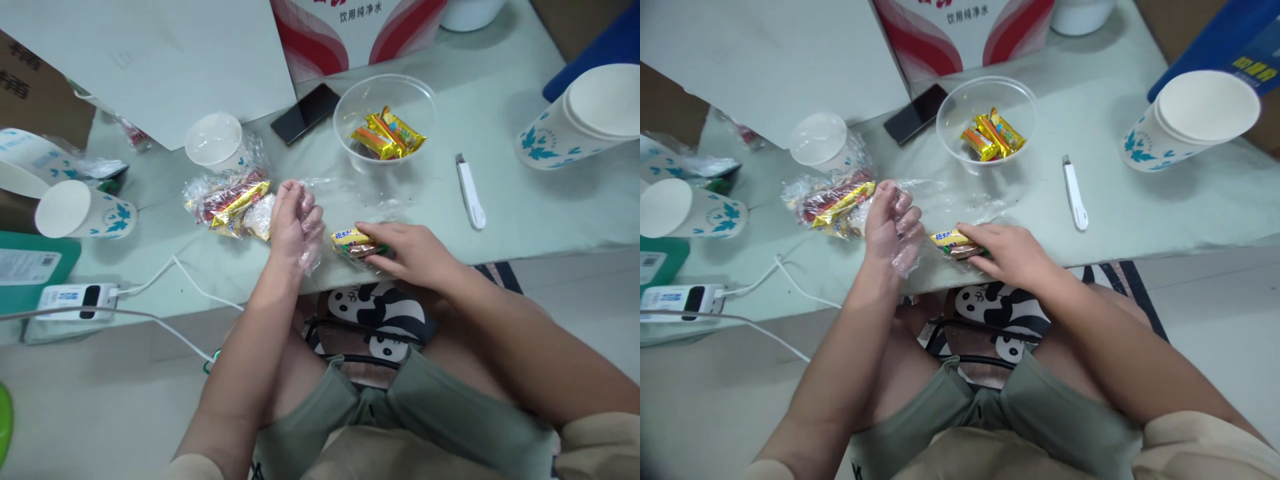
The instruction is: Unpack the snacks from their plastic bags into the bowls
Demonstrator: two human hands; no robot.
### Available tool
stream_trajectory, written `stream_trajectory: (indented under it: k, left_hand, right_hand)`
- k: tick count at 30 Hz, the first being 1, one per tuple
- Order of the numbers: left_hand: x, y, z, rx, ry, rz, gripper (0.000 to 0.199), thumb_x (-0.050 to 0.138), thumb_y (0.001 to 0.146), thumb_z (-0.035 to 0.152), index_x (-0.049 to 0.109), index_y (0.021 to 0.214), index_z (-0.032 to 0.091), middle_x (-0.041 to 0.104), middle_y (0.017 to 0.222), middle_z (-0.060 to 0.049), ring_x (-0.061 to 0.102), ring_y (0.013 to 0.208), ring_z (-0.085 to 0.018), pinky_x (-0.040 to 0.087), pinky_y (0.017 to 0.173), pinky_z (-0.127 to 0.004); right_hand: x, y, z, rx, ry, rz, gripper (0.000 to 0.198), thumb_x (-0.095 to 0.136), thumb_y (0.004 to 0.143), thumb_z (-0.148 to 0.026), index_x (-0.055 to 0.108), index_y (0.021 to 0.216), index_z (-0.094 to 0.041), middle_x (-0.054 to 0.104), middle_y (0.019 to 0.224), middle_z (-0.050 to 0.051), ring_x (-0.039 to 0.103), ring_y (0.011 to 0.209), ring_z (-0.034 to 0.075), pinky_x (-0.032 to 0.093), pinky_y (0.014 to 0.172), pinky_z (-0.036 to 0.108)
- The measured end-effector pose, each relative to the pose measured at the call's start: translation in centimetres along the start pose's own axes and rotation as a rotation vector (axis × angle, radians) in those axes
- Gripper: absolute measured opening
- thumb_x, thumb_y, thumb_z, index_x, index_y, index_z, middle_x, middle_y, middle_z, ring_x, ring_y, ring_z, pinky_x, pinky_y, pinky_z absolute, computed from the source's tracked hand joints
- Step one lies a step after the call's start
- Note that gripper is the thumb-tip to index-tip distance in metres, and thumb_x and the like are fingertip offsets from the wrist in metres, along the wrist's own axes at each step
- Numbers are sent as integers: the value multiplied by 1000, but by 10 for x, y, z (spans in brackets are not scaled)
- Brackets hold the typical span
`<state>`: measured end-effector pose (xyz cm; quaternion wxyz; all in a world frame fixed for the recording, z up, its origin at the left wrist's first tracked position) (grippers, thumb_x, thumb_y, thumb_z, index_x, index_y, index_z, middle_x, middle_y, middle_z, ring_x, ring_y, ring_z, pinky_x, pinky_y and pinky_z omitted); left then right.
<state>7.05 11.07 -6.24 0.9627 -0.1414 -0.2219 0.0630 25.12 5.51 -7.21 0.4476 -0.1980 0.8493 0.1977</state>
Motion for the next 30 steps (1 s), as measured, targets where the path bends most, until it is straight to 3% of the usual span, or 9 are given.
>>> stream_trajectory:
  k: [7,11,15,20,23,26,28,30]
  left_hand:
    - [-14,2,12,33,-12,22,40,73,86,38,37,78,24,36,58,9,27,38,-3,15,34,-20]
    - [-17,2,14,3,-61,55,45,76,80,34,33,76,24,35,56,11,26,36,-3,13,35,-19]
    - [-19,1,17,0,-62,41,47,77,77,34,31,75,24,29,51,12,24,34,-3,10,36,-19]
    - [-19,1,16,-14,17,38,33,72,70,30,40,76,24,30,50,13,21,34,-4,11,34,-18]
    - [-14,0,12,-41,109,-26,26,69,69,29,45,77,23,32,51,12,23,35,-4,12,35,-16]
    - [-10,-1,6,-94,216,-123,22,67,69,30,47,75,22,32,51,12,24,37,-3,15,36,-15]
    - [-8,-4,1,-122,290,-202,20,66,68,30,49,73,21,34,51,11,26,38,-3,18,37,-14]
    - [-6,-7,-4,-146,368,-292,17,65,67,28,51,71,19,38,51,10,29,40,-3,21,38,-13]
  right_hand:
    - [-1,-4,-6,-58,116,28,41,59,87,-18,64,128,-23,74,127,9,73,110,26,59,90,41]
    - [-20,-9,5,36,308,180,39,64,80,-20,58,119,-25,75,112,5,74,94,23,60,82,36]
    - [-40,-19,37,184,510,421,35,66,82,-31,52,114,-28,69,101,2,71,82,21,60,72,36]
    - [-64,-30,69,198,775,818,41,67,73,-35,50,111,-33,67,108,5,72,90,27,59,76,44]
    - [-78,-35,84,286,808,1046,40,65,70,-31,51,106,-37,67,109,3,73,90,26,56,68,40]
    - [-90,-36,96,416,766,1265,41,67,61,-28,51,99,-34,68,97,1,72,71,24,52,56,36]
    - [-97,-25,97,483,669,1253,41,72,56,-26,53,93,-31,68,90,2,70,66,23,52,54,35]
    - [-104,-5,93,532,518,1119,43,80,48,-23,56,83,-26,68,85,5,68,65,22,53,57,36]
Point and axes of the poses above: each hand's wrist, its own y-axis towards the middle knuckle, its own x-axis out of the palm, z = x × y, the point moved 6 cm from there along y, towards the middle knuckle
